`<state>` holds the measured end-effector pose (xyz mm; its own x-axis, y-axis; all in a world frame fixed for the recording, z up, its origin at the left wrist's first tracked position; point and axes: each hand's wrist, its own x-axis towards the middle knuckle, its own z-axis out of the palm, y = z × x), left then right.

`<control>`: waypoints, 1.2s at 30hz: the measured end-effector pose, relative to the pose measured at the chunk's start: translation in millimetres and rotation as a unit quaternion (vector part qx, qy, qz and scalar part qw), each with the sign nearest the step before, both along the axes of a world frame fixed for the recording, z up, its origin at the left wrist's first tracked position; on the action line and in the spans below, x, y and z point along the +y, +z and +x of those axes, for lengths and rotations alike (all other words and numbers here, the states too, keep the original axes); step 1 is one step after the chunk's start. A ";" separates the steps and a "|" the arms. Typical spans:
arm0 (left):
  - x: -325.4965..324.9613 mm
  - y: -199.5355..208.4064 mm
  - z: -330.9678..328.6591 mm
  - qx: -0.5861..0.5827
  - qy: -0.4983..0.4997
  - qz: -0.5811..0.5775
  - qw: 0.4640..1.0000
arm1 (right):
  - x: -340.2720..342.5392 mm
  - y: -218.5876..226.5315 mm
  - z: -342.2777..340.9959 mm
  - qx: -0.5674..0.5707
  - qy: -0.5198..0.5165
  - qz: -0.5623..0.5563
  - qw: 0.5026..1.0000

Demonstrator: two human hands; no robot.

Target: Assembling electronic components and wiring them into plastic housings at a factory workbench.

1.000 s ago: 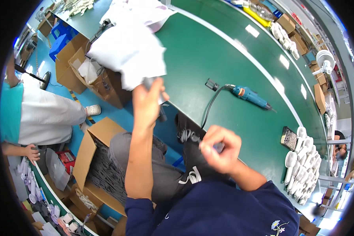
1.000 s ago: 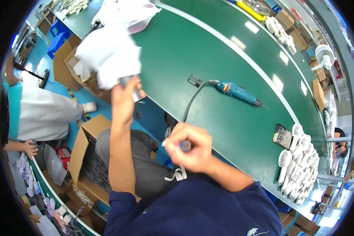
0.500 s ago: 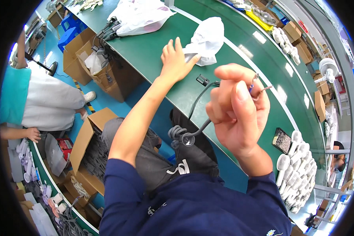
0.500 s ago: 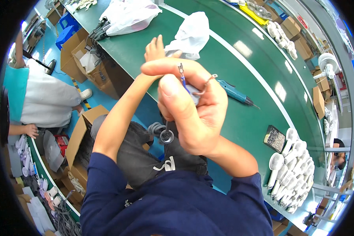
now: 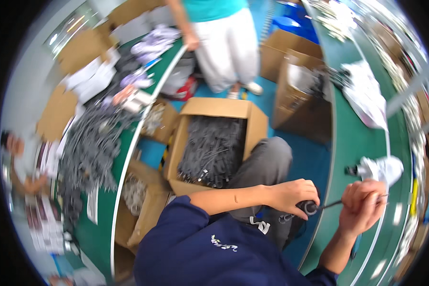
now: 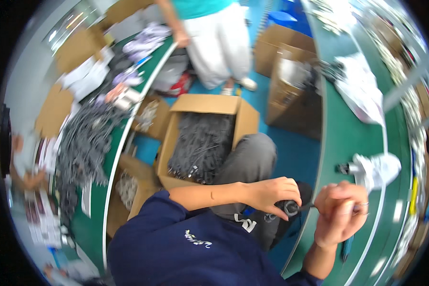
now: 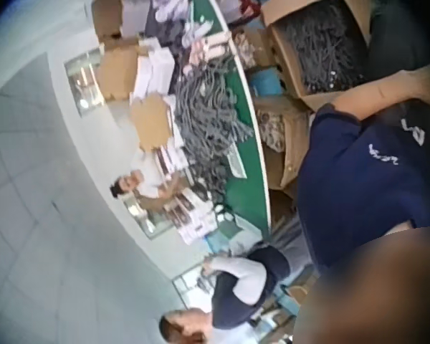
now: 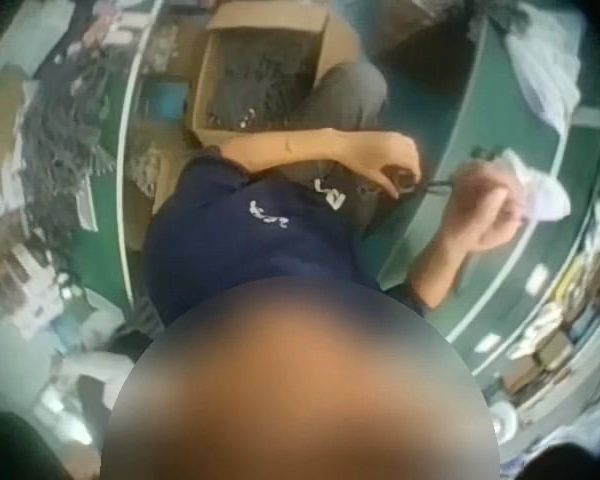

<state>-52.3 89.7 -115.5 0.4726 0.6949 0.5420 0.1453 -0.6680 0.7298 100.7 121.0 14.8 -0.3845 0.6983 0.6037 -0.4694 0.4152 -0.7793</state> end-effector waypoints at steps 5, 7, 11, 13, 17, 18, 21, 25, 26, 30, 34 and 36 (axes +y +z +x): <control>-55.4 53.1 -16.5 -0.333 0.006 -0.230 0.914 | -20.5 -14.5 -31.7 -0.280 -0.021 0.253 0.926; -63.0 58.0 -3.5 -0.497 -0.029 -0.272 0.823 | -33.0 -21.2 -26.5 -0.233 0.013 0.161 0.959; -90.8 52.9 8.0 -0.553 0.071 -0.253 0.791 | -45.6 -14.8 -49.5 -0.248 -0.042 0.335 0.908; -108.1 58.1 8.5 -0.525 0.153 -0.208 0.811 | -47.2 -16.8 -57.9 -0.209 -0.004 0.338 0.918; -163.6 100.6 -16.6 -0.242 0.341 -0.028 0.908 | -74.8 24.7 -106.5 0.017 0.090 0.170 0.981; -179.1 111.6 -31.8 -0.235 0.327 -0.038 0.914 | -83.6 40.8 -113.1 0.002 0.135 0.144 0.980; -216.3 146.0 -61.2 -0.307 0.213 -0.171 0.912 | -104.8 74.3 -148.8 0.079 0.221 0.213 0.948; -305.8 186.4 -114.7 -0.170 0.226 -0.259 0.923 | -82.1 89.5 -188.5 0.097 0.132 0.118 0.980; -328.3 194.0 -117.4 -0.218 0.325 -0.291 0.873 | -73.3 101.5 -195.7 0.172 0.155 0.006 0.973; -399.9 234.7 -169.5 -0.309 0.675 -0.086 0.664 | -68.6 58.4 -209.8 -0.011 0.182 0.139 0.973; -433.3 291.6 -291.9 -0.071 0.797 -0.119 0.588 | -72.2 -12.6 -201.5 -0.166 0.199 0.113 0.959; -431.3 284.1 -398.2 -0.019 0.820 -0.075 0.568 | -70.8 -41.3 -193.6 -0.176 0.183 0.084 0.963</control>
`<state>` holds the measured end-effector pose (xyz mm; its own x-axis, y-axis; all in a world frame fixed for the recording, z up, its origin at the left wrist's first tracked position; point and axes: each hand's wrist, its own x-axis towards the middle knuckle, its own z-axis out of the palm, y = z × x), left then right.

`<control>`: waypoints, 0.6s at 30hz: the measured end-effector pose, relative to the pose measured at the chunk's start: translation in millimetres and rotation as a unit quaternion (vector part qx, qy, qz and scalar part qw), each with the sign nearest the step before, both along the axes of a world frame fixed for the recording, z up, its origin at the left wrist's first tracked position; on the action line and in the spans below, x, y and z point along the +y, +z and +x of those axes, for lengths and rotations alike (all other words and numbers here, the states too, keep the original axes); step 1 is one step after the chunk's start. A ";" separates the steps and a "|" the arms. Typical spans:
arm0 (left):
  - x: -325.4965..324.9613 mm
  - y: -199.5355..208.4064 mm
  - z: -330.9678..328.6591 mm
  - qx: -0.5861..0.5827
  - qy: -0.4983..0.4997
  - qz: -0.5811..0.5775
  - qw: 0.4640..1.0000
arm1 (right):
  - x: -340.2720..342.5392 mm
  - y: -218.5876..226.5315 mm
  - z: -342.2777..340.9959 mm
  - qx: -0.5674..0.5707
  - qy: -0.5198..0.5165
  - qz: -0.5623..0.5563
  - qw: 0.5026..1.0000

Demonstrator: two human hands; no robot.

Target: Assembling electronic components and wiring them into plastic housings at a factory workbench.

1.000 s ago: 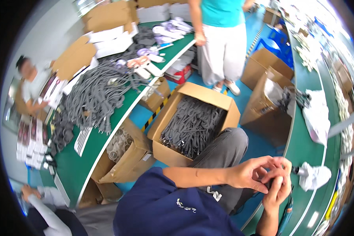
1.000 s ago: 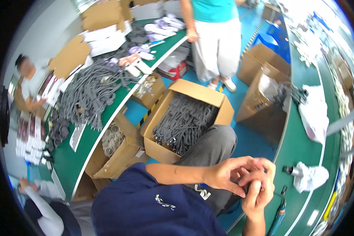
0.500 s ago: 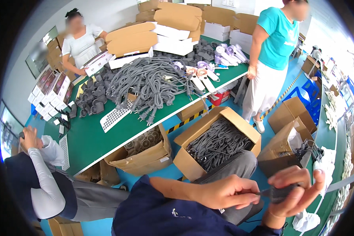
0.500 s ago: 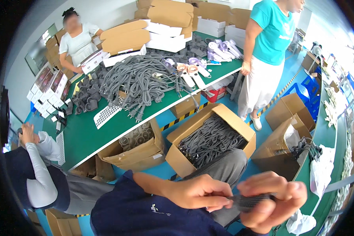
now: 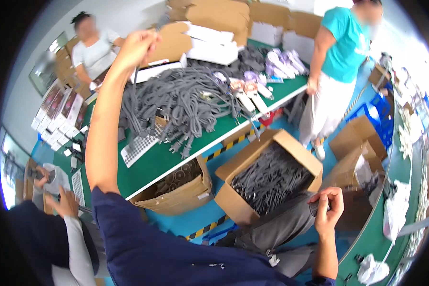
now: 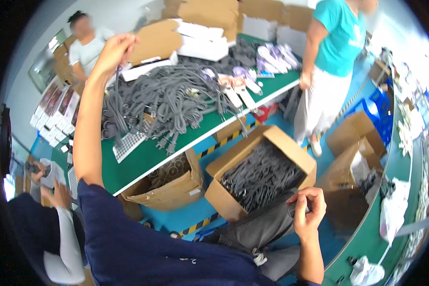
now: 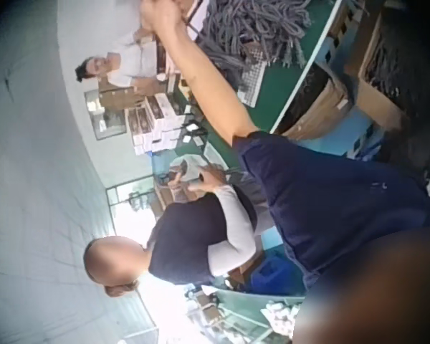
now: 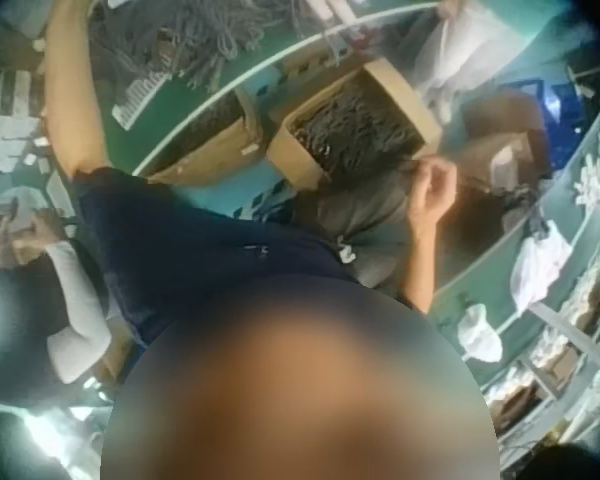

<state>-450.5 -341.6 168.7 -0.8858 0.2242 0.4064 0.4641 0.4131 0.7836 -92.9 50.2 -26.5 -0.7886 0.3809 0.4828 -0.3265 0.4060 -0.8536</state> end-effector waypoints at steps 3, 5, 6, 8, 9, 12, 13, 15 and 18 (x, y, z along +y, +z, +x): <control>13.2 -52.7 -161.2 0.081 0.105 -0.058 0.989 | 0.4 -32.2 16.9 -0.076 -0.047 0.009 0.996; -42.7 -100.3 -260.9 0.115 0.180 -0.323 0.922 | -3.9 -47.4 25.0 -0.102 -0.057 -0.025 0.993; 4.6 -120.4 -240.9 0.141 0.208 -0.366 0.896 | 0.6 -54.3 37.0 -0.105 -0.083 -0.002 0.991; -14.2 -162.6 -298.7 0.269 0.296 -0.391 0.829 | 3.4 -71.3 61.2 -0.113 -0.132 -0.052 0.983; 55.4 -180.6 -226.1 0.394 0.297 -0.321 0.809 | 6.9 -80.9 78.4 -0.129 -0.170 -0.068 0.975; 229.7 -252.4 -9.3 0.220 -0.047 0.039 0.974 | -1.1 -93.4 121.5 -0.126 -0.322 -0.051 0.937; 251.4 -274.2 48.2 0.248 -0.171 -0.040 0.953 | -6.5 -96.8 125.2 -0.107 -0.336 -0.074 0.933; 278.4 -361.3 95.3 0.022 -0.299 -0.139 0.944 | -17.7 -100.1 121.1 -0.114 -0.338 -0.099 0.929; 293.3 -546.2 82.1 -0.024 -0.341 -0.276 0.899 | -39.0 -106.1 128.3 -0.132 -0.288 -0.109 0.942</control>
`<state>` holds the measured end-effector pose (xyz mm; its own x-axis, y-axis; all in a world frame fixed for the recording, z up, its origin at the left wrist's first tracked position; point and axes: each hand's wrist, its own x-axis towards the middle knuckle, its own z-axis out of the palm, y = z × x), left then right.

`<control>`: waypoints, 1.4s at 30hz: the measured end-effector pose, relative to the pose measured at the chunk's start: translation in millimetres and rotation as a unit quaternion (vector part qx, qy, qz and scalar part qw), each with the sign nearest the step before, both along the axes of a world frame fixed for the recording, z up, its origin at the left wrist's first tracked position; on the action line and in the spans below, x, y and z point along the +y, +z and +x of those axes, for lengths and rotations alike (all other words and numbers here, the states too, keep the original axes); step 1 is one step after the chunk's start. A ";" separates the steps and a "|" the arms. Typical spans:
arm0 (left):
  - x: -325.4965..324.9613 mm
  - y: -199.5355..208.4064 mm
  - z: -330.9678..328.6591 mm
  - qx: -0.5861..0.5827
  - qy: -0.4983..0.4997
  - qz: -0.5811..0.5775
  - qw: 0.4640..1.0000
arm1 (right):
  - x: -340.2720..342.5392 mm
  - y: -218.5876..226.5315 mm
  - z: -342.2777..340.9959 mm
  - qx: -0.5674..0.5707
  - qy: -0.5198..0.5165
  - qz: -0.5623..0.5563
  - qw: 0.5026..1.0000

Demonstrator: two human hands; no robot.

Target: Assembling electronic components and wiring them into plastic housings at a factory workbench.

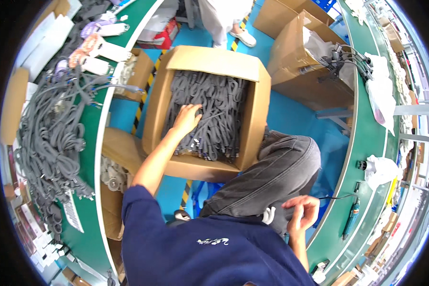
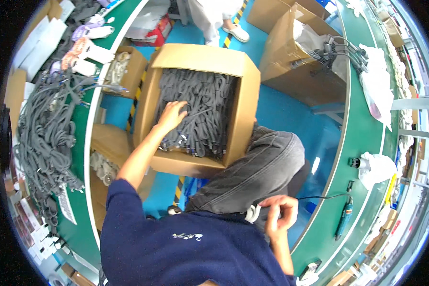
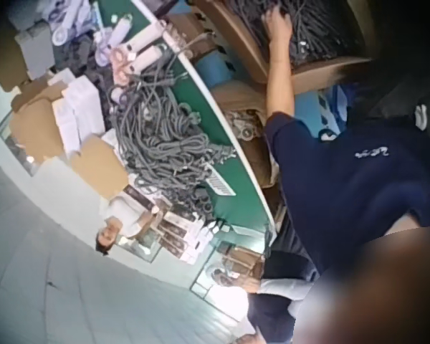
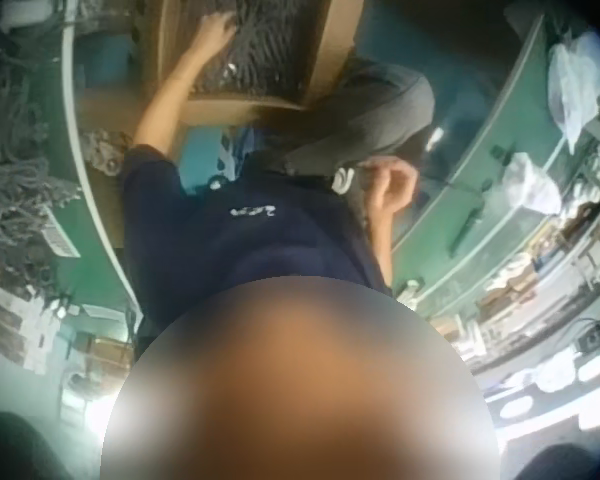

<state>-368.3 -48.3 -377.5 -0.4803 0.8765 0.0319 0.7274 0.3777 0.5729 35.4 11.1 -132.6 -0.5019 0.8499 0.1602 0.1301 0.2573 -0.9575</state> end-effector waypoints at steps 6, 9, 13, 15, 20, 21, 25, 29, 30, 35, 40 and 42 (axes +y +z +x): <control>38.3 -66.9 40.9 0.086 -0.074 -0.150 0.982 | -14.9 4.3 32.6 -0.043 -0.071 -0.044 0.996; 42.4 -34.0 30.5 -0.021 -0.037 -0.127 0.991 | -9.9 -5.4 39.5 -0.047 -0.102 -0.051 0.992; 49.4 32.9 57.9 -0.067 -0.019 -0.167 0.984 | -1.1 -1.8 39.2 -0.019 -0.095 -0.100 0.990; 51.0 11.5 60.5 0.074 -0.033 -0.185 0.979 | 2.9 -0.4 37.3 -0.050 -0.088 -0.094 0.990; 81.0 -21.2 118.8 0.134 -0.174 -0.025 0.975 | -5.5 -8.2 46.7 -0.040 -0.070 -0.097 0.992; 76.4 -44.3 120.5 0.191 -0.194 -0.076 0.959 | -9.7 -6.6 44.7 -0.040 -0.076 -0.110 0.990; 85.6 -57.9 87.1 0.226 -0.302 -0.066 0.924 | -11.6 7.0 57.5 -0.040 -0.070 -0.053 0.995; 68.2 4.6 36.5 0.216 -0.349 -0.008 0.912 | -3.4 2.9 60.5 -0.015 -0.126 -0.064 0.990; 67.9 43.6 41.8 0.187 -0.372 0.027 0.909 | -0.1 5.3 62.8 0.005 -0.132 -0.057 0.990; 63.4 166.1 74.1 -0.433 -0.086 0.025 0.897 | 44.3 12.1 56.7 0.057 -0.193 -0.013 0.979; 73.9 274.9 205.6 -0.456 -0.215 -0.021 0.863 | 101.5 53.4 40.9 0.221 -0.257 0.059 0.939; 75.6 287.8 246.5 -0.543 -0.312 -0.050 0.778 | 112.4 83.7 53.8 0.228 -0.238 0.062 0.942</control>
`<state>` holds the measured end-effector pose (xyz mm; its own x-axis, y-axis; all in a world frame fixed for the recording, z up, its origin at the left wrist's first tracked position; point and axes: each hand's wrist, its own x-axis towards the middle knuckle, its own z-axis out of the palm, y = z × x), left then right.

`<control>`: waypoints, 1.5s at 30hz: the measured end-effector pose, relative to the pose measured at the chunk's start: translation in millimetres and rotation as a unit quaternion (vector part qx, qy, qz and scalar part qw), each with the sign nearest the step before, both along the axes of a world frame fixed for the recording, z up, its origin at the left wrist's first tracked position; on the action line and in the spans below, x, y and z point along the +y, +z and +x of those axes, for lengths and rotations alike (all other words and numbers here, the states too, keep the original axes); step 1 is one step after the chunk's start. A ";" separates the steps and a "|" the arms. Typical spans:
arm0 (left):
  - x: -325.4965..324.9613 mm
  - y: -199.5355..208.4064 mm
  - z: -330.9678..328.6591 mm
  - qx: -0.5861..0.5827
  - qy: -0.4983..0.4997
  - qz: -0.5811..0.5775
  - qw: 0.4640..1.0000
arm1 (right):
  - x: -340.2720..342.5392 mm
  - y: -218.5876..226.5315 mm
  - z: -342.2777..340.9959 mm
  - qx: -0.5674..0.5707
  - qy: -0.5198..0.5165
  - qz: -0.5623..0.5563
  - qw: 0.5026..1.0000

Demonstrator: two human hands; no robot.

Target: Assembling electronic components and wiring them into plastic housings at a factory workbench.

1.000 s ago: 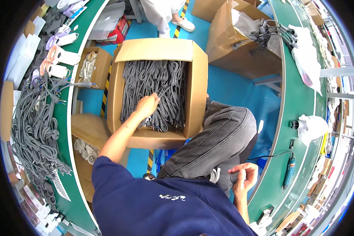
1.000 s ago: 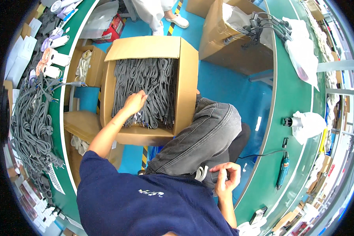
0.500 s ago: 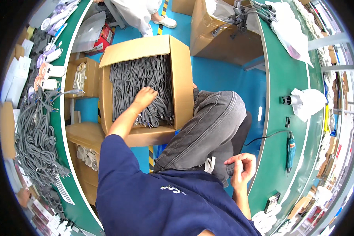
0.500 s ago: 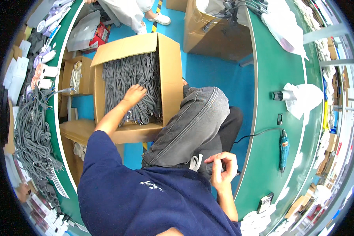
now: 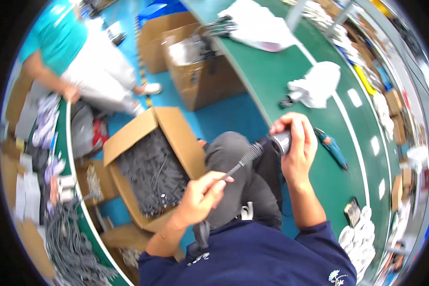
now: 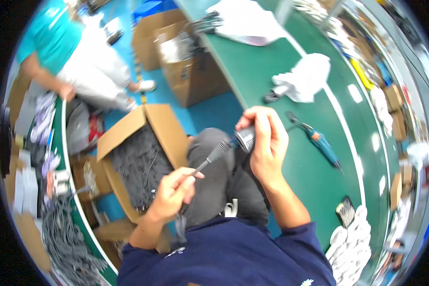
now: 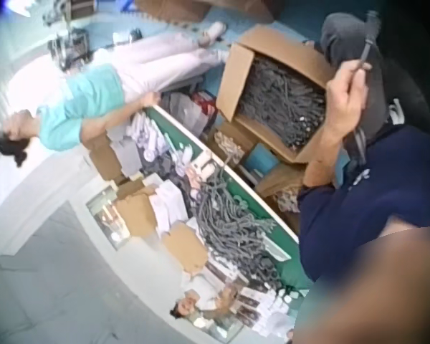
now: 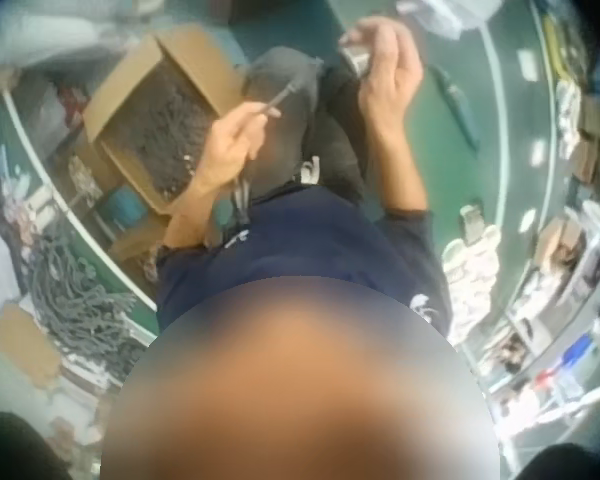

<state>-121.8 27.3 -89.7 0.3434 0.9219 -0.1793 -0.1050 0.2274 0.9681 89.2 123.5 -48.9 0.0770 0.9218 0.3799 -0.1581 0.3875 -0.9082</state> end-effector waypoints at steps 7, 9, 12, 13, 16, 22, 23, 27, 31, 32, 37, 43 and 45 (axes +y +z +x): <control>67.6 3.1 120.1 -0.264 -0.094 0.000 0.960 | -9.9 13.0 112.7 0.110 -0.114 -0.040 0.987; 84.1 5.2 144.1 -0.246 -0.089 -0.030 0.965 | -19.7 -0.3 122.1 0.065 -0.150 -0.035 0.986; 74.4 8.3 156.7 -0.165 -0.072 -0.006 0.984 | -20.6 0.8 136.5 0.037 -0.203 -0.012 0.978; 68.5 10.3 158.6 -0.165 -0.042 0.010 0.985 | -17.5 8.7 137.7 0.015 -0.216 0.022 0.976; 60.3 22.1 163.6 -0.126 -0.049 0.035 0.990 | -8.0 30.7 132.3 -0.093 -0.192 0.047 0.976; 65.5 21.1 150.5 -0.204 -0.092 -0.049 0.973 | 6.0 34.9 126.9 -0.091 -0.041 0.007 0.995; 65.7 21.1 146.7 -0.199 -0.093 -0.049 0.974 | 3.3 37.6 122.9 -0.149 -0.034 0.013 0.988; 68.7 21.2 133.5 -0.179 -0.124 -0.045 0.975 | 3.1 38.8 110.8 -0.255 -0.038 0.028 0.966; 67.0 24.2 127.9 -0.147 -0.112 -0.009 0.983 | 7.9 35.5 107.9 -0.237 -0.007 -0.013 0.971; 67.3 24.2 125.9 -0.148 -0.110 -0.009 0.983 | 8.4 34.0 106.4 -0.205 0.005 -0.026 0.978; 72.9 20.3 117.1 -0.187 -0.178 -0.071 0.964 | 11.7 32.6 103.6 -0.126 0.032 -0.065 0.989; 77.1 20.7 112.3 -0.231 -0.212 -0.116 0.942 | 9.8 33.9 103.6 -0.097 0.070 -0.070 0.990; 77.6 19.9 112.4 -0.237 -0.206 -0.118 0.942 | 9.2 35.0 103.2 -0.117 0.096 -0.100 0.984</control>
<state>-9.4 104.9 -69.7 0.7568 0.6461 -0.0993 -0.3681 0.5468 0.7520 192.4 132.7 -14.0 -0.1728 0.9690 0.1768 0.0109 0.1814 -0.9833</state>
